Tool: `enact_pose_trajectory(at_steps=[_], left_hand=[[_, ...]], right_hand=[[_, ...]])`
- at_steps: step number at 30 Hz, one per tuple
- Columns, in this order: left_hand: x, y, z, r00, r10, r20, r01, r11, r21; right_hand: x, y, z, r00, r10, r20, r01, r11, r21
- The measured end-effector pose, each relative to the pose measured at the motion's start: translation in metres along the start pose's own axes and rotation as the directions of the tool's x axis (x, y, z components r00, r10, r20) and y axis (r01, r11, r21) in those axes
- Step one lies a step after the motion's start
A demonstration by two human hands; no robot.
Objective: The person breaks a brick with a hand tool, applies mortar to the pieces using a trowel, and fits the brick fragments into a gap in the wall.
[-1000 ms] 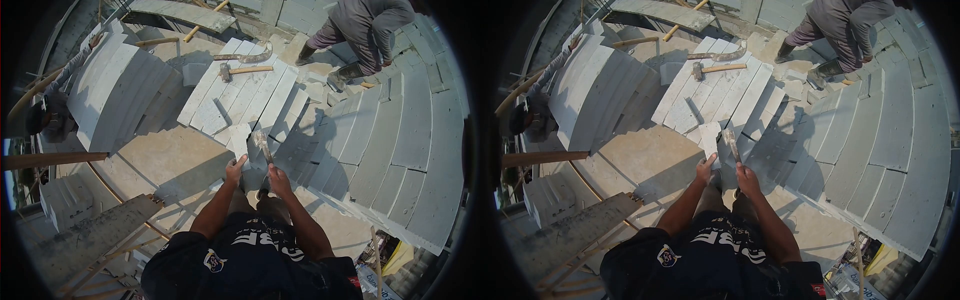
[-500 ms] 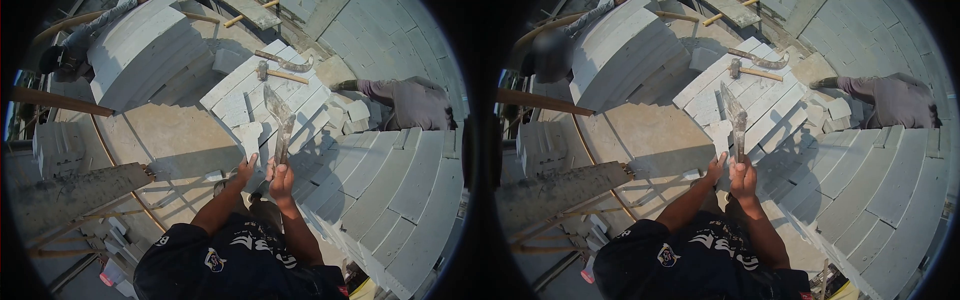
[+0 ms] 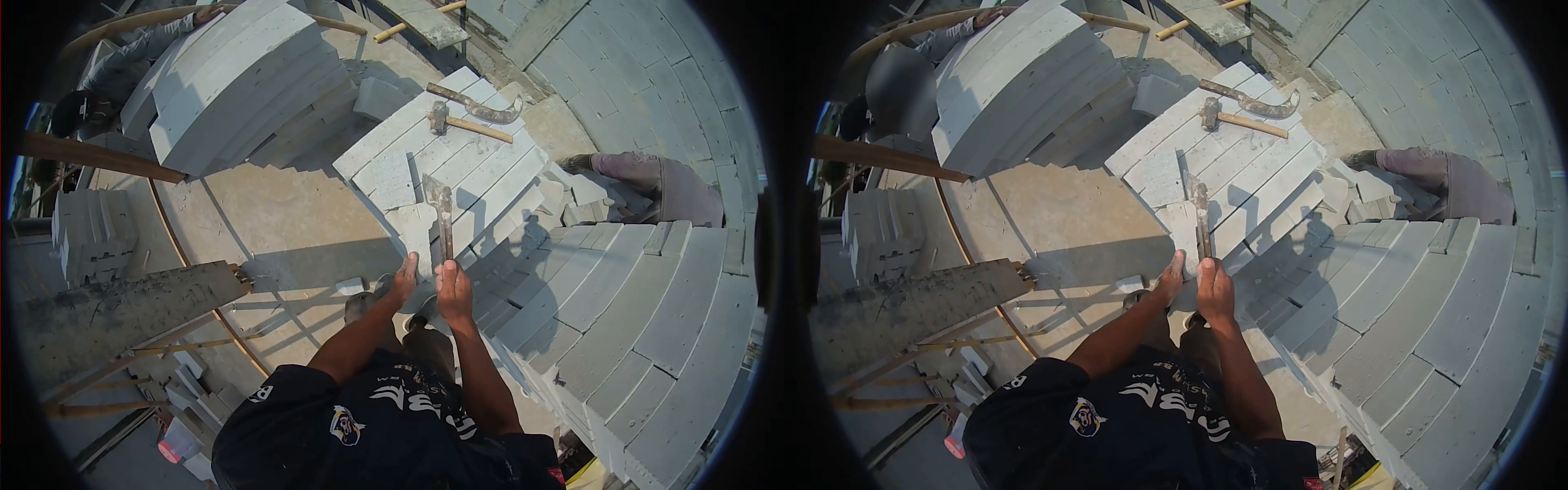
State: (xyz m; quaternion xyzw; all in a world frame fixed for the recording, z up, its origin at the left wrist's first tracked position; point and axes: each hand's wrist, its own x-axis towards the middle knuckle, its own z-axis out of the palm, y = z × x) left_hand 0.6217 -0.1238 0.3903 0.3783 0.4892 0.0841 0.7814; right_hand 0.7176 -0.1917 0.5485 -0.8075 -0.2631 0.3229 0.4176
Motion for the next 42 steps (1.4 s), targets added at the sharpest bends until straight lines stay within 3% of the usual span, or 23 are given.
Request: enact_pose_trajectory(at_steps=[3, 5, 6, 9, 10, 13, 14, 15, 19, 21, 22, 25, 26, 27, 28, 29, 31, 32, 35, 37, 38, 40, 42], left_hand=[[-0.02, 0.007, 0.005, 0.992, 0.114, -0.052, -0.115, 0.993, -0.036], [-0.024, 0.016, 0.008, 0.992, 0.122, -0.045, -0.124, 0.991, -0.046], [-0.024, 0.017, 0.009, 0.994, 0.097, -0.044, -0.099, 0.994, -0.037], [-0.004, -0.004, -0.003, 0.995, 0.096, -0.042, -0.096, 0.995, -0.004], [0.001, -0.016, -0.004, 0.993, 0.115, -0.032, -0.114, 0.993, 0.017], [-0.015, 0.011, 0.007, 0.973, 0.229, -0.019, -0.23, 0.972, -0.039], [-0.023, 0.006, 0.005, 0.994, 0.106, 0.014, -0.105, 0.992, -0.071], [-0.033, 0.003, 0.004, 0.999, -0.019, 0.046, 0.024, 0.995, -0.096], [-0.019, 0.012, 0.006, 0.994, 0.107, -0.012, -0.107, 0.991, -0.08], [-0.016, 0.007, 0.005, 0.993, 0.115, -0.041, -0.117, 0.992, -0.054], [-0.015, 0.005, 0.006, 0.992, 0.118, -0.043, -0.12, 0.991, -0.056], [-0.008, -0.002, 0.003, 0.988, 0.157, 0.003, -0.156, 0.983, -0.095], [0.008, -0.02, -0.003, 0.991, 0.137, -0.01, -0.137, 0.989, -0.054], [0.018, -0.037, -0.007, 0.993, 0.113, -0.022, -0.113, 0.993, -0.014], [0.017, -0.053, -0.007, 0.994, 0.107, -0.018, -0.107, 0.994, -0.015], [0.016, -0.05, -0.007, 0.99, 0.144, 0.015, -0.143, 0.989, -0.019], [0.028, -0.037, -0.012, 0.98, 0.189, 0.054, -0.188, 0.982, -0.021], [0.0, -0.021, -0.01, 0.994, 0.073, 0.075, -0.071, 0.997, -0.032], [0.005, -0.024, -0.002, 0.999, 0.045, 0.021, -0.045, 0.999, -0.019], [0.011, -0.028, -0.003, 0.989, 0.143, -0.028, -0.142, 0.989, 0.029], [0.017, -0.036, -0.004, 0.989, 0.143, -0.03, -0.142, 0.989, 0.027], [0.03, -0.053, -0.007, 0.99, 0.142, -0.016, -0.142, 0.99, -0.006], [0.029, -0.051, -0.005, 0.987, 0.161, -0.001, -0.161, 0.986, -0.05]], right_hand=[[-0.013, -0.023, -0.006, 0.978, -0.181, -0.107, 0.198, 0.964, 0.176], [-0.023, -0.02, -0.007, 0.905, -0.388, -0.173, 0.424, 0.79, 0.443], [-0.025, -0.016, -0.004, 0.903, -0.392, -0.174, 0.427, 0.787, 0.444], [-0.027, 0.018, 0.02, 0.984, -0.144, -0.105, 0.142, 0.99, -0.026], [-0.014, 0.039, 0.028, 0.998, 0.057, 0.024, -0.052, 0.987, -0.154], [-0.008, 0.037, 0.026, 0.992, 0.124, 0.025, -0.12, 0.983, -0.143], [-0.009, 0.035, 0.023, 0.999, 0.045, 0.01, -0.043, 0.988, -0.147], [-0.024, 0.032, 0.019, 0.998, 0.07, 0.009, -0.067, 0.986, -0.153], [-0.022, -0.03, -0.008, 0.999, -0.048, 0.004, 0.047, 0.997, 0.062], [-0.029, -0.048, -0.013, 0.898, -0.414, -0.149, 0.44, 0.852, 0.285], [-0.027, -0.048, -0.007, 0.819, -0.516, -0.25, 0.573, 0.748, 0.335], [-0.023, -0.004, 0.017, 0.741, -0.583, -0.334, 0.665, 0.707, 0.24], [-0.03, 0.007, 0.019, 0.891, -0.409, -0.198, 0.425, 0.904, 0.041], [-0.025, 0.021, 0.027, 0.892, -0.407, -0.199, 0.423, 0.905, 0.041], [-0.02, 0.037, 0.035, 0.983, -0.175, -0.061, 0.166, 0.977, -0.135], [-0.011, 0.032, 0.04, 0.997, 0.079, 0.025, -0.067, 0.942, -0.329], [-0.009, 0.023, 0.043, 0.992, 0.124, -0.004, -0.12, 0.949, -0.29], [-0.019, 0.018, 0.037, 0.994, 0.104, -0.01, -0.104, 0.973, -0.206], [-0.023, -0.009, 0.019, 0.999, 0.004, -0.047, -0.009, 0.994, -0.107], [-0.028, -0.048, 0.0, 0.992, -0.104, -0.07, 0.117, 0.97, 0.213], [-0.03, -0.057, -0.003, 0.992, -0.105, -0.067, 0.117, 0.97, 0.212], [-0.031, -0.066, -0.007, 0.853, -0.474, -0.219, 0.522, 0.771, 0.364], [-0.028, -0.047, 0.003, 0.826, -0.504, -0.251, 0.562, 0.768, 0.306]])
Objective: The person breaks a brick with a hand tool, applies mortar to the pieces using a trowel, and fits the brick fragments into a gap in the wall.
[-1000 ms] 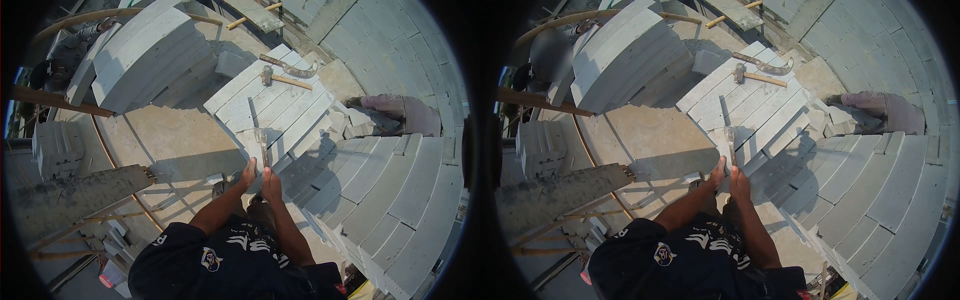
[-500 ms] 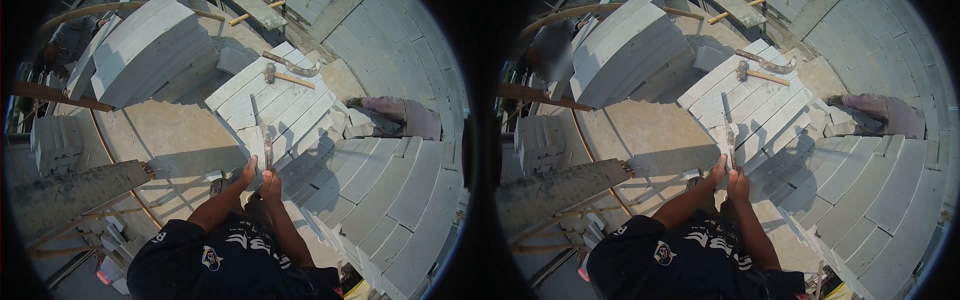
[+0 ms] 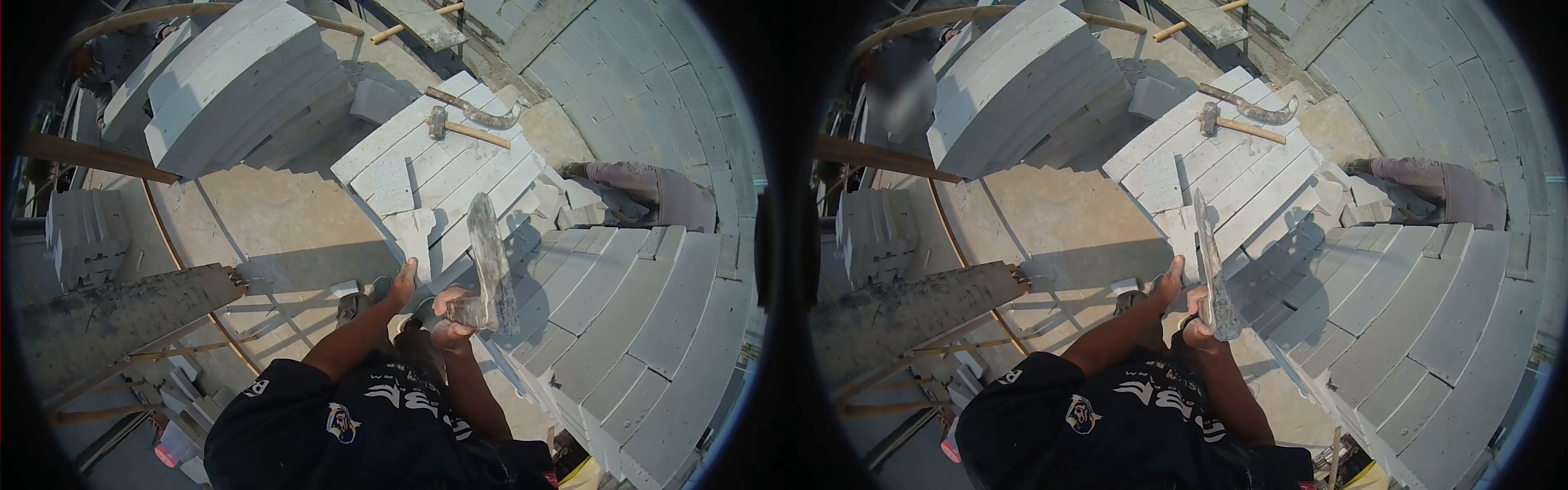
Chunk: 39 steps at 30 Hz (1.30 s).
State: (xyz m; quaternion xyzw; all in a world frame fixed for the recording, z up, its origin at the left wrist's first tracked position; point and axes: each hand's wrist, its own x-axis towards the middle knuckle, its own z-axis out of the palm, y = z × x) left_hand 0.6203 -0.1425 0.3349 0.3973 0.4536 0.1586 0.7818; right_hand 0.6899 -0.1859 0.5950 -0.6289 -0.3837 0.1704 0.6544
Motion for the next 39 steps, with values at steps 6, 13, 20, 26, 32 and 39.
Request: enact_pose_trajectory(at_steps=[6, 13, 20, 26, 32, 39], left_hand=[[-0.028, 0.041, 0.008, 1.0, -0.008, 0.01, 0.007, 0.999, 0.045], [-0.02, 0.028, 0.001, 0.986, -0.166, 0.006, 0.166, 0.986, -0.027], [-0.027, 0.052, -0.002, 1.0, -0.021, -0.015, 0.023, 0.982, 0.187], [-0.031, 0.095, 0.014, 0.997, 0.035, -0.07, -0.009, 0.941, 0.337], [-0.021, 0.098, 0.01, 0.986, -0.115, -0.124, 0.137, 0.973, 0.187], [-0.049, 0.107, 0.01, 0.973, -0.202, -0.109, 0.189, 0.975, -0.115]], right_hand=[[-0.038, 0.124, -0.011, 0.769, 0.639, -0.033, -0.414, 0.458, -0.787], [-0.008, 0.108, -0.061, 0.772, 0.636, -0.002, -0.593, 0.719, -0.363], [0.012, 0.101, -0.077, 0.677, 0.733, -0.07, -0.73, 0.656, -0.195], [0.056, 0.157, -0.109, 0.845, 0.509, -0.165, -0.49, 0.612, -0.621], [0.156, 0.214, -0.118, 0.885, 0.458, -0.085, -0.358, 0.551, -0.754], [0.142, 0.211, -0.107, 0.871, 0.381, 0.311, 0.036, 0.581, -0.813]])
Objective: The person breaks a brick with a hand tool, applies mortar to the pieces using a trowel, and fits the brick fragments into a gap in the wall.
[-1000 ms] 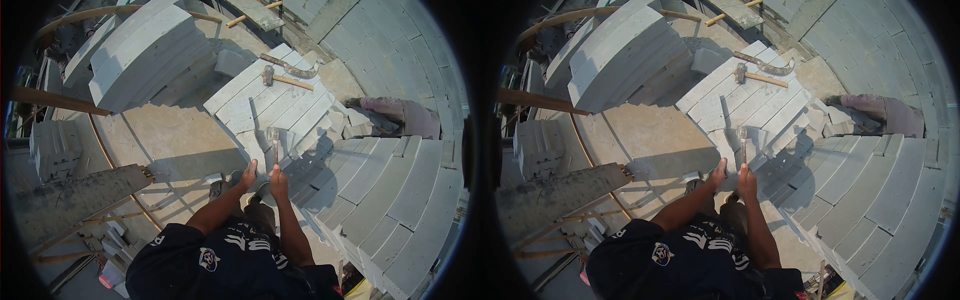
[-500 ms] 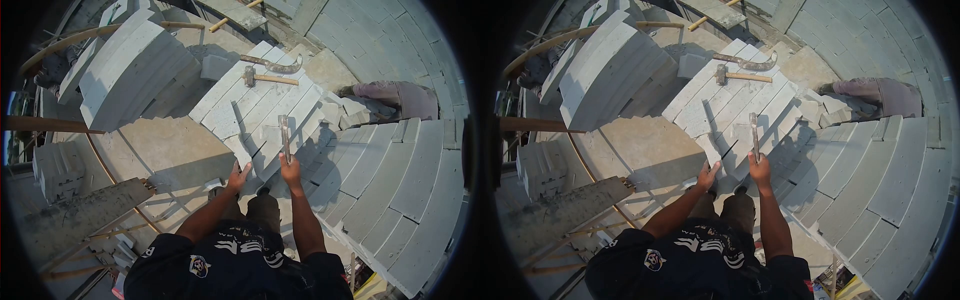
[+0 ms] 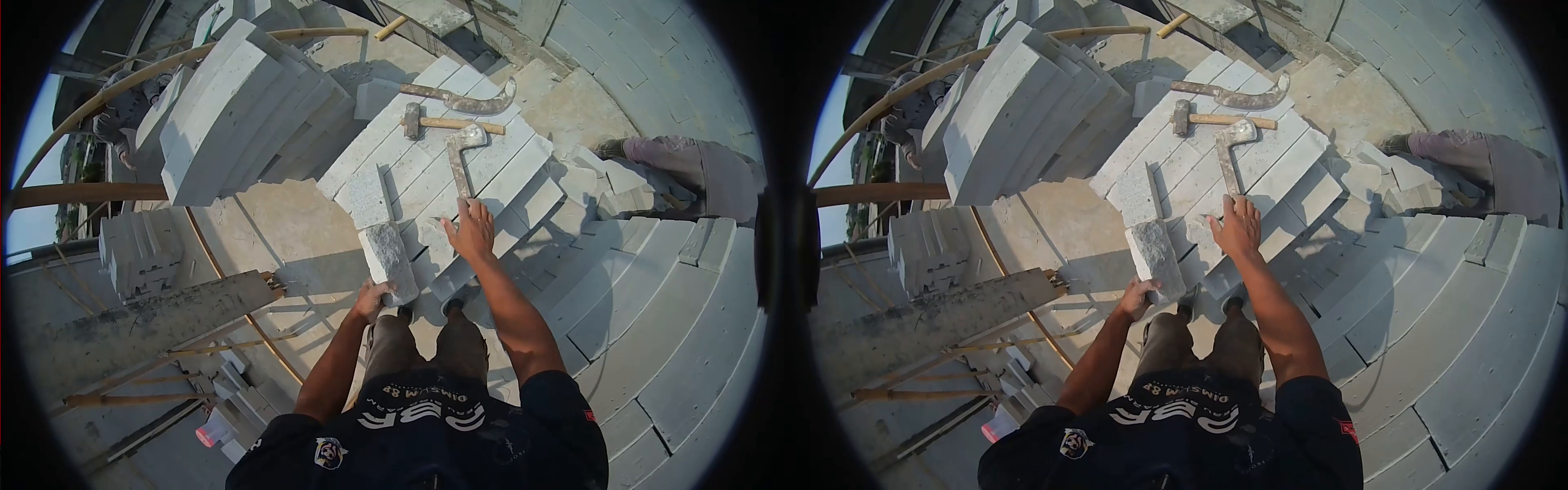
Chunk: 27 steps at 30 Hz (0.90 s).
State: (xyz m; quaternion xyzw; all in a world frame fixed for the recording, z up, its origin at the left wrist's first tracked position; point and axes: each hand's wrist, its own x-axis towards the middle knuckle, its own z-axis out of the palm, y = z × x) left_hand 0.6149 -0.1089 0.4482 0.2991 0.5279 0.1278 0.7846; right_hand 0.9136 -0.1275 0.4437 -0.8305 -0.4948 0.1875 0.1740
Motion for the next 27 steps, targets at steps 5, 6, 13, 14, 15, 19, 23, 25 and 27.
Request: enact_pose_trajectory(at_steps=[5, 6, 13, 14, 15, 19, 23, 25, 27], left_hand=[[0.001, 0.018, 0.024, 0.999, 0.052, -0.016, -0.048, 0.977, 0.206], [0.002, 0.027, 0.035, 0.994, 0.103, -0.029, -0.094, 0.968, 0.233], [0.069, 0.055, 0.063, 0.94, 0.336, -0.06, -0.273, 0.845, 0.46], [0.079, 0.054, 0.066, 0.885, 0.465, -0.036, -0.331, 0.681, 0.653], [0.054, 0.081, 0.092, 0.886, 0.46, -0.058, -0.246, 0.572, 0.783], [0.059, 0.064, 0.084, 0.867, 0.477, 0.143, -0.365, 0.414, 0.834], [0.08, 0.079, 0.046, 0.666, 0.732, 0.144, -0.475, 0.266, 0.839], [0.107, 0.091, 0.024, 0.534, 0.842, 0.076, -0.371, 0.153, 0.916], [0.129, 0.107, 0.022, 0.497, 0.867, 0.044, -0.277, 0.111, 0.955]], right_hand=[[-0.038, -0.008, 0.036, 0.999, -0.041, 0.035, 0.044, 0.995, -0.094], [-0.039, -0.009, 0.038, 0.997, -0.026, 0.067, 0.03, 0.998, -0.063], [-0.106, 0.023, 0.032, 0.923, 0.385, -0.011, -0.346, 0.842, 0.414], [-0.12, 0.033, 0.028, 0.902, 0.432, 0.009, -0.396, 0.816, 0.422], [-0.133, 0.042, 0.022, 0.877, 0.479, 0.029, -0.444, 0.787, 0.428], [-0.197, 0.058, -0.003, 0.748, 0.664, 0.01, -0.62, 0.693, 0.367], [-0.251, 0.043, -0.011, 0.438, 0.889, -0.132, -0.742, 0.441, 0.506], [-0.275, 0.038, 0.007, 0.278, 0.945, -0.171, -0.694, 0.321, 0.644], [-0.29, 0.016, 0.022, 0.189, 0.97, -0.15, -0.666, 0.239, 0.706]])
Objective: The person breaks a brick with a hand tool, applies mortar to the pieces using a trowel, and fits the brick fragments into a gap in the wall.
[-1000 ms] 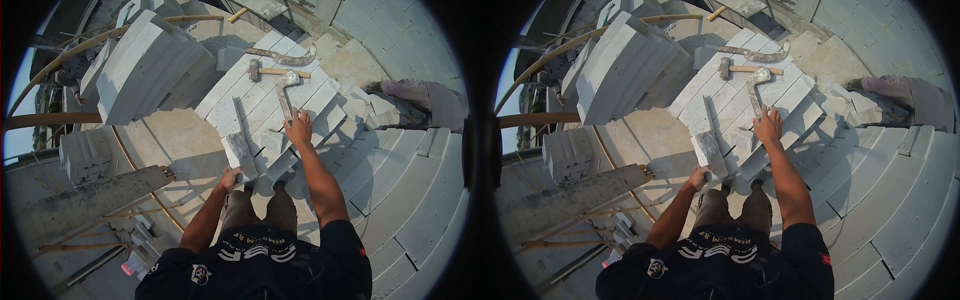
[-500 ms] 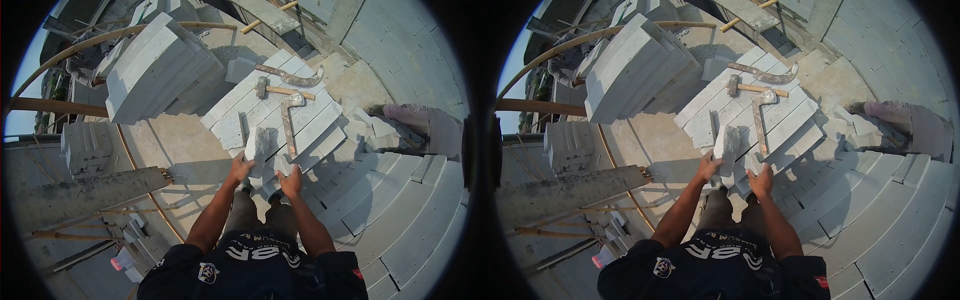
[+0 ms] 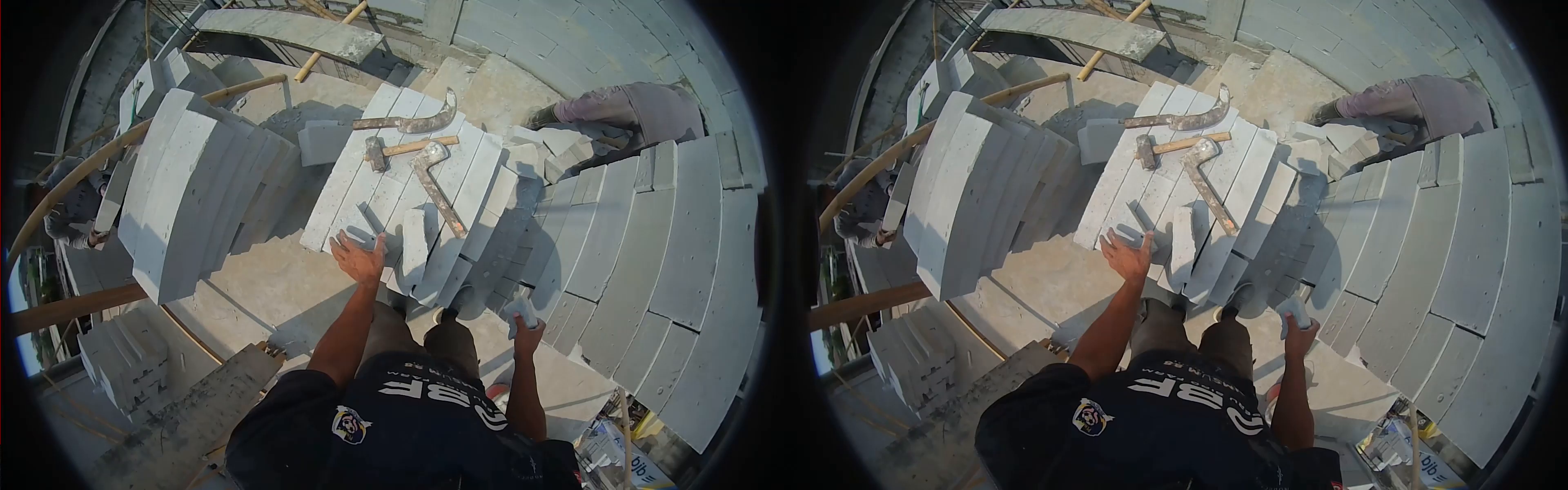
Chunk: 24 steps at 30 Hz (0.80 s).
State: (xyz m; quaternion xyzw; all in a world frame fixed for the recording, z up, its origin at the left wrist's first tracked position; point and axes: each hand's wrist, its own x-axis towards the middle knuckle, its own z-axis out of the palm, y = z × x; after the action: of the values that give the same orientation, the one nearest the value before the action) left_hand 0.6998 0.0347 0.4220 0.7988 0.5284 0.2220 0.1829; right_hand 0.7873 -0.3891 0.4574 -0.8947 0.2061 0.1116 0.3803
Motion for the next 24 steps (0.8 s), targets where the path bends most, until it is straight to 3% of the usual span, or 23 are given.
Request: enact_pose_trajectory(at_steps=[2, 3, 5, 7, 8, 9, 10, 11, 12, 13, 15, 16, 17, 18, 19, 20, 21, 23, 24], left_hand=[[0.018, 0.007, 0.006, 0.887, -0.418, 0.197, 0.38, 0.902, 0.204], [0.025, 0.003, 0.009, 0.896, -0.387, 0.219, 0.348, 0.917, 0.197], [0.035, -0.002, 0.013, 0.78, -0.497, 0.38, 0.441, 0.868, 0.23], [0.031, -0.006, 0.012, 0.794, -0.507, 0.336, 0.446, 0.861, 0.245], [0.026, -0.03, 0.023, 0.816, -0.413, 0.404, 0.499, 0.857, -0.131], [0.027, -0.039, 0.018, 0.849, -0.297, 0.437, 0.501, 0.717, -0.485], [0.028, -0.049, 0.012, 0.854, -0.277, 0.441, 0.485, 0.731, -0.48], [0.028, -0.05, -0.007, 0.706, -0.18, 0.685, 0.676, 0.461, -0.575], [0.026, -0.047, -0.027, 0.528, 0.004, 0.849, 0.838, 0.16, -0.522], [0.02, -0.042, -0.046, 0.522, 0.011, 0.853, 0.837, 0.184, -0.515], [0.011, -0.024, -0.088, 0.37, 0.395, 0.841, 0.927, -0.089, -0.365], [0.003, -0.004, -0.11, 0.305, 0.444, 0.842, 0.95, -0.079, -0.302], [-0.009, 0.017, -0.128, 0.284, 0.457, 0.843, 0.955, -0.053, -0.293], [-0.024, 0.039, -0.142, 0.207, 0.575, 0.792, 0.972, -0.031, -0.231], [-0.04, 0.054, -0.147, 0.121, 0.683, 0.72, 0.986, 0.0, -0.166], [-0.058, 0.063, -0.146, 0.017, 0.725, 0.688, 0.998, 0.034, -0.06], [-0.08, 0.074, -0.15, -0.023, 0.733, 0.68, 0.997, 0.07, -0.041], [-0.129, 0.1, -0.162, -0.194, 0.73, 0.655, 0.979, 0.185, 0.084], [-0.153, 0.109, -0.157, -0.269, 0.79, 0.55, 0.962, 0.252, 0.109]], right_hand=[[-0.032, 0.006, 0.002, 0.995, 0.081, -0.052, -0.076, 0.994, 0.084], [-0.053, 0.003, 0.003, 0.993, 0.113, -0.018, -0.11, 0.988, 0.105], [-0.081, 0.003, -0.001, 0.988, 0.154, 0.002, -0.153, 0.979, 0.137], [-0.105, 0.013, -0.004, 0.981, 0.183, 0.065, -0.186, 0.981, 0.057], [-0.115, 0.018, -0.007, 0.979, 0.2, 0.046, -0.203, 0.976, 0.077], [-0.122, 0.021, -0.012, 0.976, 0.213, 0.045, -0.216, 0.972, 0.094], [-0.128, 0.024, -0.021, 0.95, 0.303, 0.072, -0.311, 0.934, 0.174], [-0.133, 0.034, -0.031, 0.914, 0.391, 0.105, -0.405, 0.88, 0.248], [-0.135, 0.046, -0.038, 0.875, 0.465, 0.132, -0.481, 0.811, 0.333], [-0.143, 0.046, -0.044, 0.866, 0.482, 0.134, -0.496, 0.796, 0.348], [-0.155, 0.041, -0.061, 0.874, 0.464, 0.143, -0.432, 0.609, 0.665], [-0.157, 0.052, -0.064, 0.867, 0.478, 0.142, -0.436, 0.589, 0.68], [-0.158, 0.067, -0.072, 0.892, 0.378, 0.249, -0.412, 0.449, 0.793], [-0.158, 0.08, -0.082, 0.914, 0.251, 0.319, -0.385, 0.289, 0.876], [-0.161, 0.084, -0.091, 0.919, 0.261, 0.296, -0.364, 0.267, 0.892], [-0.167, 0.08, -0.102, 0.939, 0.152, 0.308, -0.334, 0.194, 0.922], [-0.175, 0.078, -0.115, 0.951, 0.044, 0.306, -0.309, 0.119, 0.944], [-0.192, 0.082, -0.141, 0.963, -0.089, 0.255, -0.254, 0.02, 0.967], [-0.203, 0.08, -0.155, 0.972, -0.158, 0.174, -0.174, 0.012, 0.985]])
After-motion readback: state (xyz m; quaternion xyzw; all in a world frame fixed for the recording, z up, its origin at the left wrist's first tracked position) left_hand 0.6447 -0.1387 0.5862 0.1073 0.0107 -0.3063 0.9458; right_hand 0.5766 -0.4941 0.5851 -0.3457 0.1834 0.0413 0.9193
